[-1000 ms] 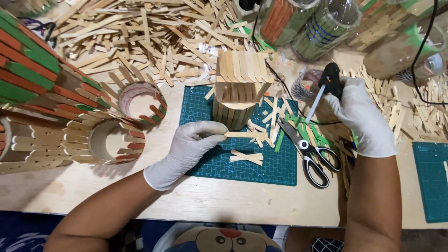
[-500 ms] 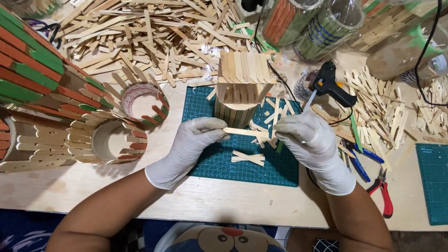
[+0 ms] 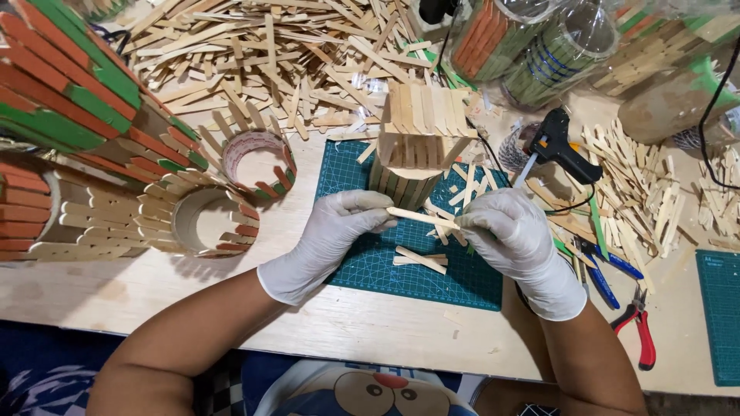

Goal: The person is constructing a small wooden structure by cutting popsicle sticks to the required length and gluing them in place.

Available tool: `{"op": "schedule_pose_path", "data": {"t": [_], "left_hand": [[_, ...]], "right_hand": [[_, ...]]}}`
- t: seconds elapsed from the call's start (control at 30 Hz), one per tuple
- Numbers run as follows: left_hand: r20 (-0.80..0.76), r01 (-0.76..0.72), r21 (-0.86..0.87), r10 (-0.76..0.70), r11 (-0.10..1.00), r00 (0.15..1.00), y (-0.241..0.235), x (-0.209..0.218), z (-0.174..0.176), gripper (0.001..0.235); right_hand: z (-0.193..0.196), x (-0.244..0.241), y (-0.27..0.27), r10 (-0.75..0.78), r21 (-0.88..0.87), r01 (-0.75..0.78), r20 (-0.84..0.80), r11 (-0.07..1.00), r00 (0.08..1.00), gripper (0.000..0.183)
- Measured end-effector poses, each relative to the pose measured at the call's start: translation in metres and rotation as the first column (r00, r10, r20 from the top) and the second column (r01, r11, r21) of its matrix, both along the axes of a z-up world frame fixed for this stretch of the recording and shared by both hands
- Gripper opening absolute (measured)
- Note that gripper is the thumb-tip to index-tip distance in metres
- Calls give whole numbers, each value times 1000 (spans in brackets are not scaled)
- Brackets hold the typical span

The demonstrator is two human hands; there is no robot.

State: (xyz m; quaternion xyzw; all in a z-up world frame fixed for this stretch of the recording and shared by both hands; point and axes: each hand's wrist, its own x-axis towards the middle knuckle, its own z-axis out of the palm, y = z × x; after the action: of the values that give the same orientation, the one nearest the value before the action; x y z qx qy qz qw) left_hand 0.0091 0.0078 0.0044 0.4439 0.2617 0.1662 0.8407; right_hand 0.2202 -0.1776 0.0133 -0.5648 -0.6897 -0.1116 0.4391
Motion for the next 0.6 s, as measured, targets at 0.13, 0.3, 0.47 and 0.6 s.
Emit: {"op": "schedule_pose_path", "data": {"t": [0.13,0.3,0.47,0.6], "left_hand": [[81,-21,61,16,998,997,1,1,4,24],[166,-132,296,86,946,982,15,2,15,25],[277,-346,611,218,712,936,30,4,25,34],[315,-372,672,207,640,926,36,15,32,38]], "right_hand": [[-18,17,-1,-45,-140,20,-181,990,982,8],[30,9,19,-197,-345,28,-466,938,863,7],[61,-17,42,-417,-445,88,-726,891,547,8],[65,-21,47,-404,-429,81,-748,900,527,7]]}}
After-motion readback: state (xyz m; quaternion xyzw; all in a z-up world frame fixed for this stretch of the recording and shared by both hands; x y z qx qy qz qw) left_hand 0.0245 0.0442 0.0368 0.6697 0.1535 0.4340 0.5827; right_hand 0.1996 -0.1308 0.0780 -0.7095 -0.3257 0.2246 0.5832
